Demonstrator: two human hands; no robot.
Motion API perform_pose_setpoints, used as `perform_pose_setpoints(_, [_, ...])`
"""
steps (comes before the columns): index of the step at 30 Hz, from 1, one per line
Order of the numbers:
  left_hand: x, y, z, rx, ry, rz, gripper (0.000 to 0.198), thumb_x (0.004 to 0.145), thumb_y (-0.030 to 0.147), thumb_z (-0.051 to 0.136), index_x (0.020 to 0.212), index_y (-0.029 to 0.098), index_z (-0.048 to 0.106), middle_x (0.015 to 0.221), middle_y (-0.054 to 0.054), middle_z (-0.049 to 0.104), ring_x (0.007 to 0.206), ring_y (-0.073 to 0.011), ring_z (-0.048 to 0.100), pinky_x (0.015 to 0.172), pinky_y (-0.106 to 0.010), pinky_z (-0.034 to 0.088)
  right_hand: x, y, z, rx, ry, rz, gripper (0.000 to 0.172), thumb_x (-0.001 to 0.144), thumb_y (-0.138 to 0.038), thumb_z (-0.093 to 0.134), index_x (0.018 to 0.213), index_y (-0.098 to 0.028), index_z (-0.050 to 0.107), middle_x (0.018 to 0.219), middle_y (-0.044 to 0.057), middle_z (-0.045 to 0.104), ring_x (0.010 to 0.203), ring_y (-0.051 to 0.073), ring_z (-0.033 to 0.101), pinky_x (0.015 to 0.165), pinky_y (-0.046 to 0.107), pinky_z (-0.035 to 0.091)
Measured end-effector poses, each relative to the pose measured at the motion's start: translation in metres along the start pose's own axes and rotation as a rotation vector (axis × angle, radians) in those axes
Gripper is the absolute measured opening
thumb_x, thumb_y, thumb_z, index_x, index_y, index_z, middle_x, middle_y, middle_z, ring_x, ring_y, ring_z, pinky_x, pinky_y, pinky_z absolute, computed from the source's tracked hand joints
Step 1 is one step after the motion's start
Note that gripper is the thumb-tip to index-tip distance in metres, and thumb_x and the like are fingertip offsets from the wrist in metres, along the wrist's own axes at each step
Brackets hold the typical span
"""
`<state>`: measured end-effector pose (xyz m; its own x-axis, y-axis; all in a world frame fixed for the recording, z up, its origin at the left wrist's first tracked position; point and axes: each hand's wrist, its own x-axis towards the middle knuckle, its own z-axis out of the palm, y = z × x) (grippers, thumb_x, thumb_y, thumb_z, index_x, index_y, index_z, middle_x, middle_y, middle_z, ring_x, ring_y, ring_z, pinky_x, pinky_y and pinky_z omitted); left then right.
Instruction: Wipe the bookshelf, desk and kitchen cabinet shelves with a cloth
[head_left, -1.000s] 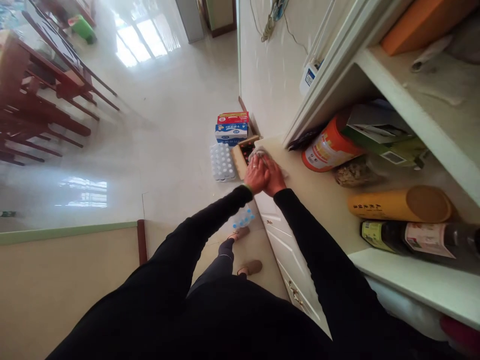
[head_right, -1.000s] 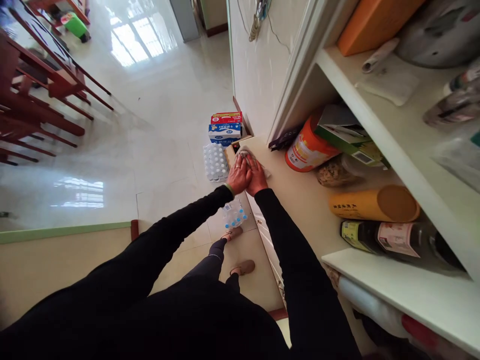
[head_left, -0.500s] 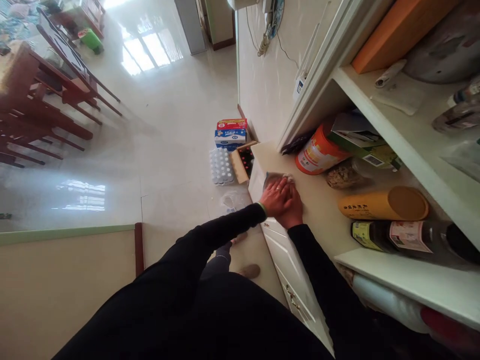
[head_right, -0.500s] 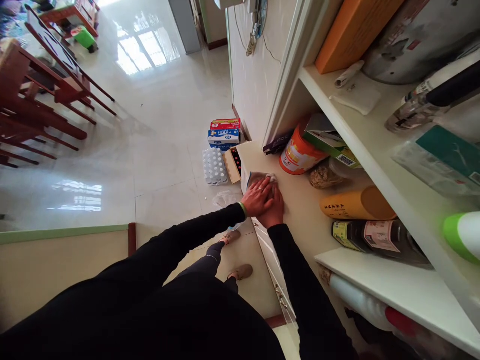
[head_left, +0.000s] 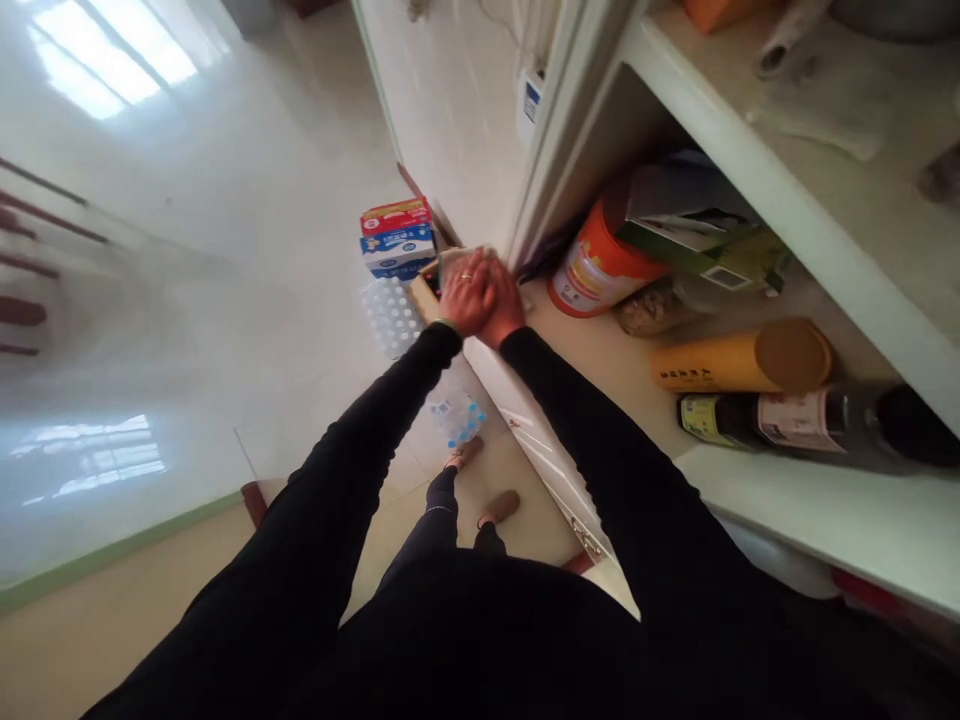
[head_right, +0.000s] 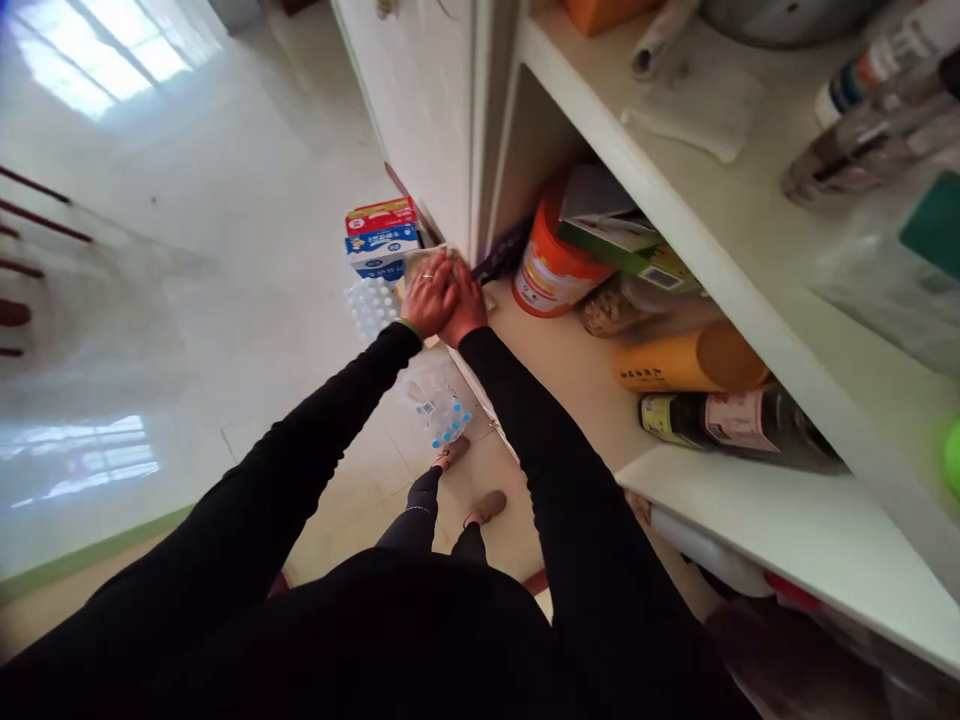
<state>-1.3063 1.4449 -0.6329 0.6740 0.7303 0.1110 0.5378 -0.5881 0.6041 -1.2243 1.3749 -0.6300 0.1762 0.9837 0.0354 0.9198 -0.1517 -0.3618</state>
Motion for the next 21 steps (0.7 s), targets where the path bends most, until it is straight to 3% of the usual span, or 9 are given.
perform_pose_setpoints(4, [0.01, -0.004, -0.009, -0.007, -0.005, -0.025, 0.056, 0.105, 0.037, 0.05, 0.157, 0.016, 0.055, 0.179, -0.01, 0.042, 0.17, -0.0267, 0.034, 0.144, -0.051, 0.021, 0.01, -0.006, -0.009, 0.048, -0.011, 0.021, 0.063, 0.115, -0.022, 0.046, 0.166, 0.012, 0.03, 0.182, 0.024, 0.027, 0.172, 0.036, 0.013, 0.139, 0.057, 0.018])
perform_pose_setpoints(9, [-0.033, 0.021, -0.005, 0.08, -0.017, -0.035, 0.059, 0.111, 0.042, 0.04, 0.16, 0.011, 0.05, 0.181, -0.012, 0.039, 0.172, -0.0304, 0.029, 0.145, -0.054, 0.02, -0.034, -0.01, -0.017, 0.101, -0.026, -0.015, 0.061, 0.113, -0.016, 0.048, 0.168, 0.005, 0.034, 0.183, 0.019, 0.03, 0.173, 0.032, 0.016, 0.142, 0.053, 0.013])
perform_pose_setpoints(15, [-0.094, 0.069, 0.032, 0.09, -0.029, 0.045, 0.062, 0.1, 0.03, 0.051, 0.158, 0.01, 0.054, 0.176, -0.019, 0.044, 0.17, -0.0326, 0.033, 0.14, -0.059, 0.028, -0.121, 0.011, -0.013, 0.131, 0.05, 0.057, 0.064, 0.108, -0.018, 0.056, 0.17, -0.004, 0.042, 0.183, 0.019, 0.027, 0.173, 0.03, 0.023, 0.144, 0.047, 0.017])
perform_pose_setpoints(21, [-0.094, 0.119, 0.077, 0.112, -0.124, 0.247, 0.064, 0.096, 0.028, 0.055, 0.157, 0.007, 0.058, 0.176, -0.02, 0.045, 0.166, -0.0359, 0.041, 0.14, -0.058, 0.03, -0.175, 0.056, -0.012, 0.256, 0.219, 0.181, 0.062, 0.11, -0.019, 0.049, 0.168, -0.001, 0.043, 0.181, 0.021, 0.034, 0.173, 0.03, 0.019, 0.144, 0.051, 0.014])
